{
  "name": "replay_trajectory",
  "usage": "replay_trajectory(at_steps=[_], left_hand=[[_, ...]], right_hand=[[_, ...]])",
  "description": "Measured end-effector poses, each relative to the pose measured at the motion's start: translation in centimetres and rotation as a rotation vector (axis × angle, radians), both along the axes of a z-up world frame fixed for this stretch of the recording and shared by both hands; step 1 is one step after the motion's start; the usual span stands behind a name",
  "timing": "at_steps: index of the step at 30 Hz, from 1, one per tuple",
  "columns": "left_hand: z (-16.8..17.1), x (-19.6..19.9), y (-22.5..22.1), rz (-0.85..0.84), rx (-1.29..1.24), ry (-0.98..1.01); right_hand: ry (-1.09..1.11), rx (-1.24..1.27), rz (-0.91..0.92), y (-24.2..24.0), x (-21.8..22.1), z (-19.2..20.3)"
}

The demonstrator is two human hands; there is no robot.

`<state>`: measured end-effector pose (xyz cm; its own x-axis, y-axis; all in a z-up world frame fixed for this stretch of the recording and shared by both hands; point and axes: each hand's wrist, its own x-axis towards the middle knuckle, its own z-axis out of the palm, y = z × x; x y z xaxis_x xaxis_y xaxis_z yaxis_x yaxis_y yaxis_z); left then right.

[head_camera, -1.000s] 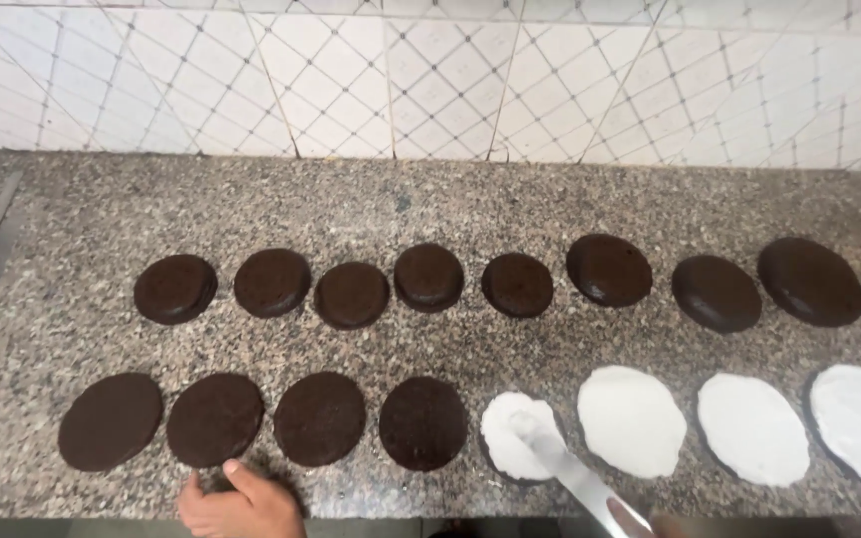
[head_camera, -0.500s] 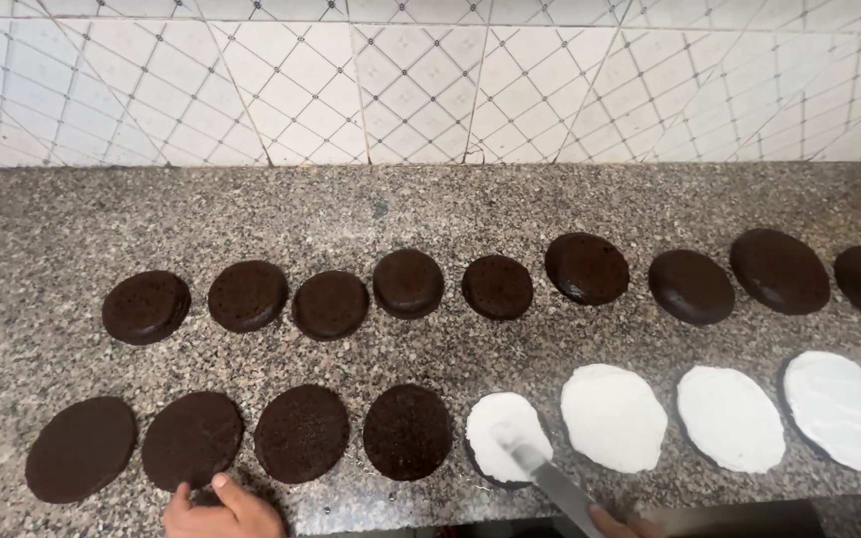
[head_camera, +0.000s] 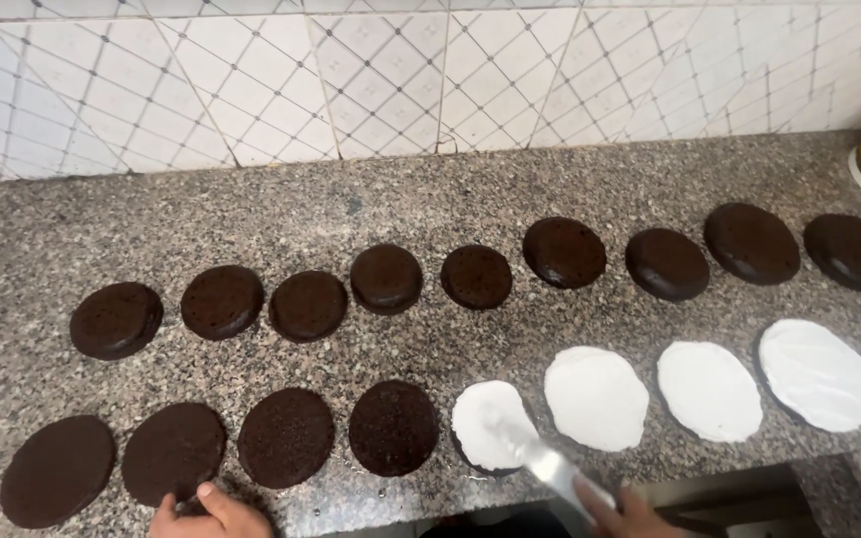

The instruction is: The person spreads white frosting onto round chocolate cake discs arranged along a granite counter, using a spatula to smooth the frosting over each disc. Between discs, the person scoops additional frosting from a large bowl and continues down the row, leaving frosted discs lined up on the counter.

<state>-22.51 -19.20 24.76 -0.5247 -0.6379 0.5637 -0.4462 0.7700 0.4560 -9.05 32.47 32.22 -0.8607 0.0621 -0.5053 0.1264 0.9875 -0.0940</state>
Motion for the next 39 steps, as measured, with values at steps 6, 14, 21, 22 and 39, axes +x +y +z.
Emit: replay_trajectory(at_steps=[6, 14, 21, 22, 39], left_hand=[[-0.4, 0.1, -0.5, 0.000, 0.044, 0.026], [0.9, 0.3, 0.8, -0.077, 0.185, 0.127], [-0.9, 0.2, -0.5, -0.077, 0.135, 0.092], [-1.4, 0.0, -0.8, -0.071, 0.114, 0.078], [2.7, 0.9, 0.7, -0.043, 0.081, -0.026]], right_hand=[[0.280, -0.490, 0.123, 11.5, 3.8, -14.4], [0.331, -0.084, -0.059, 1.4, 1.2, 0.4], [0.173, -0.466, -0.188, 4.7, 5.3, -6.7], [0.047, -0.262, -0.327, 2.9, 4.8, -5.3], [-0.205, -0.803, -0.666, 12.9, 12.0, -27.0]])
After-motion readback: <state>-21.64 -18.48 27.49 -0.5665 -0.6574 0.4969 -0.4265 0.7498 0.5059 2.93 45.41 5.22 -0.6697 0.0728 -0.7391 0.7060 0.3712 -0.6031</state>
